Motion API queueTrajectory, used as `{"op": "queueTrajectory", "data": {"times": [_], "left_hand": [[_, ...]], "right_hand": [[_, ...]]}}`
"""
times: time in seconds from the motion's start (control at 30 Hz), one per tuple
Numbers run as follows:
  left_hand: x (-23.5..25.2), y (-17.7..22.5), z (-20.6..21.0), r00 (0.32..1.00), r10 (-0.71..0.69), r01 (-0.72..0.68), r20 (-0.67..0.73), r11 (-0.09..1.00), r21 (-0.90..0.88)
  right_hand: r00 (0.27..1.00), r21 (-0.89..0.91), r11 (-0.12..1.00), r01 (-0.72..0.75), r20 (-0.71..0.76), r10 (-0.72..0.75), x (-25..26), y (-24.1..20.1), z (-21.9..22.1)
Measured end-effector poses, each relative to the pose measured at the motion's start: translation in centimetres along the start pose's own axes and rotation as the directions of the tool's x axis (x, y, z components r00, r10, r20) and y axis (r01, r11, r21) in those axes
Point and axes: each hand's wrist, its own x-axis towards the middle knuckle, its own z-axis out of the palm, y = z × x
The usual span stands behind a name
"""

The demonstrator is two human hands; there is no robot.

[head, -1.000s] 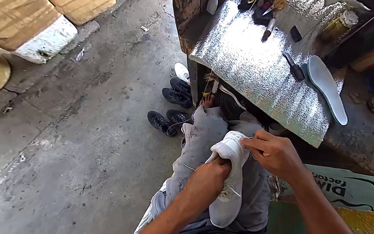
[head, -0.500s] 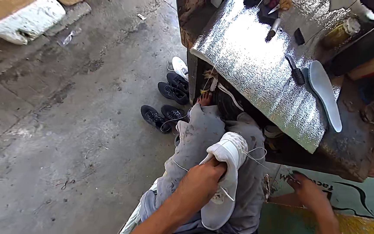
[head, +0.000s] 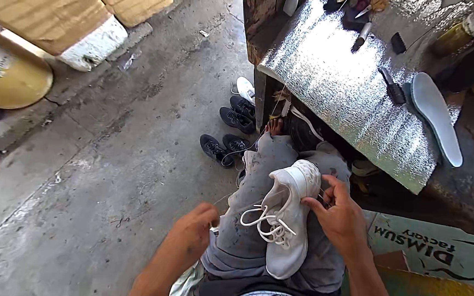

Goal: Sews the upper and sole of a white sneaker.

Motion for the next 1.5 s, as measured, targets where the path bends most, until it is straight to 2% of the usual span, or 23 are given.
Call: {"op": "queueTrajectory", "data": {"times": [0.07,0.1,0.13,0.17,0.2,0.23,0.27,0.3,0.33,0.37,0.4,0.43,0.47,0.5,0.57,0.7,0.9,1.1,1.2,1.3,1.37,1.43,1.5], "left_hand": [[0.2,1.6,0.2,0.987,0.16,-0.148,0.015,0.939,-0.31],[0.8,2.7,0.1,0.96,0.28,-0.237,0.003,0.819,-0.522],[1.6,3.6,0.1,0.921,0.387,-0.303,-0.05,0.629,-0.716],[2.5,4.4,0.2,0.892,0.437,-0.317,-0.112,0.431,-0.845],[3.3,5.2,0.3,0.887,0.437,-0.301,-0.149,0.304,-0.904],[4.1,5.8,0.5,0.897,0.408,-0.298,-0.169,0.278,-0.913],[4.9,6.4,0.8,0.921,0.345,-0.313,-0.184,0.371,-0.874],[5.7,6.9,1.2,0.943,0.265,-0.318,-0.2,0.545,-0.776],[6.4,7.4,1.6,0.959,0.195,-0.281,-0.205,0.75,-0.599],[6.9,7.8,1.9,0.971,0.156,-0.215,-0.182,0.901,-0.376],[7.3,8.1,2.3,0.976,0.151,-0.18,-0.156,0.965,-0.193],[7.6,8.3,2.8,0.976,0.167,-0.176,-0.137,0.982,-0.061],[7.8,8.4,3.3,0.975,0.188,-0.185,-0.12,0.982,0.033],[7.8,8.5,3.7,0.973,0.207,-0.197,-0.102,0.975,0.101],[7.6,8.6,4.2,0.969,0.228,-0.211,-0.089,0.962,0.172],[5.5,7.7,4.5,0.967,0.217,-0.189,-0.13,0.961,0.203],[0.6,7.2,5.4,0.973,0.188,-0.164,-0.133,0.971,0.171],[-2.3,7.2,6.0,0.974,0.169,-0.156,-0.148,0.983,0.099],[-1.2,7.1,5.3,0.98,0.138,-0.153,-0.145,0.983,-0.101],[2.0,8.1,3.0,0.999,0.043,-0.047,-0.019,0.846,-0.532],[4.7,8.9,1.8,0.978,-0.009,0.172,0.21,0.61,-0.773],[7.4,9.4,1.6,0.902,0.02,0.4,0.431,0.335,-0.853],[9.2,9.9,2.2,0.836,0.031,0.531,0.547,0.203,-0.823]], "right_hand": [[1.0,-0.011,1.0,-0.009,0.022,0.009,0.0,-0.2,-1.3],[1.0,0.008,1.0,-0.002,0.022,0.002,0.1,0.0,-2.1],[1.0,0.109,0.994,0.007,0.023,-0.009,0.3,0.2,-2.8],[0.999,0.314,0.949,0.02,0.026,-0.03,0.5,0.5,-3.3],[0.998,0.585,0.81,0.038,0.021,-0.062,0.7,0.9,-3.4],[0.996,0.822,0.569,0.021,0.033,-0.085,1.0,1.1,-3.4],[0.994,0.944,0.329,-0.014,0.05,-0.1,1.3,1.2,-3.4],[0.996,0.979,0.202,-0.027,0.045,-0.083,1.4,1.2,-3.4],[0.999,0.966,0.259,-0.011,0.022,-0.039,1.5,1.2,-3.3],[1.0,0.875,0.484,0.01,-0.017,0.011,1.4,1.1,-3.1],[0.998,0.657,0.754,0.017,-0.051,0.021,1.3,1.0,-2.9],[0.999,0.383,0.924,0.001,-0.041,0.016,1.1,0.7,-2.6],[0.999,0.171,0.985,-0.022,-0.021,0.026,1.0,0.1,-2.1],[0.999,0.032,0.999,-0.043,-0.025,0.044,0.9,-0.6,-1.6],[0.996,-0.076,0.994,-0.077,-0.049,0.073,1.0,-1.8,-0.7],[0.995,-0.085,0.991,-0.098,0.004,0.099,1.8,-2.5,0.3],[0.988,-0.127,0.992,-0.021,0.147,0.04,2.0,-2.8,-0.1],[0.983,-0.091,0.996,-0.013,0.179,0.029,1.6,-3.1,-0.5],[0.987,0.092,0.995,-0.029,0.158,0.014,1.6,-1.9,-1.1],[0.998,0.422,0.906,0.046,0.026,-0.063,1.1,0.8,-1.3],[0.992,0.525,0.841,0.13,-0.063,-0.113,0.3,2.1,-1.0],[0.986,0.51,0.845,0.162,-0.127,-0.112,-0.4,2.5,-1.5],[0.985,0.413,0.899,0.147,-0.147,-0.093,-0.9,2.3,-2.2]]}}
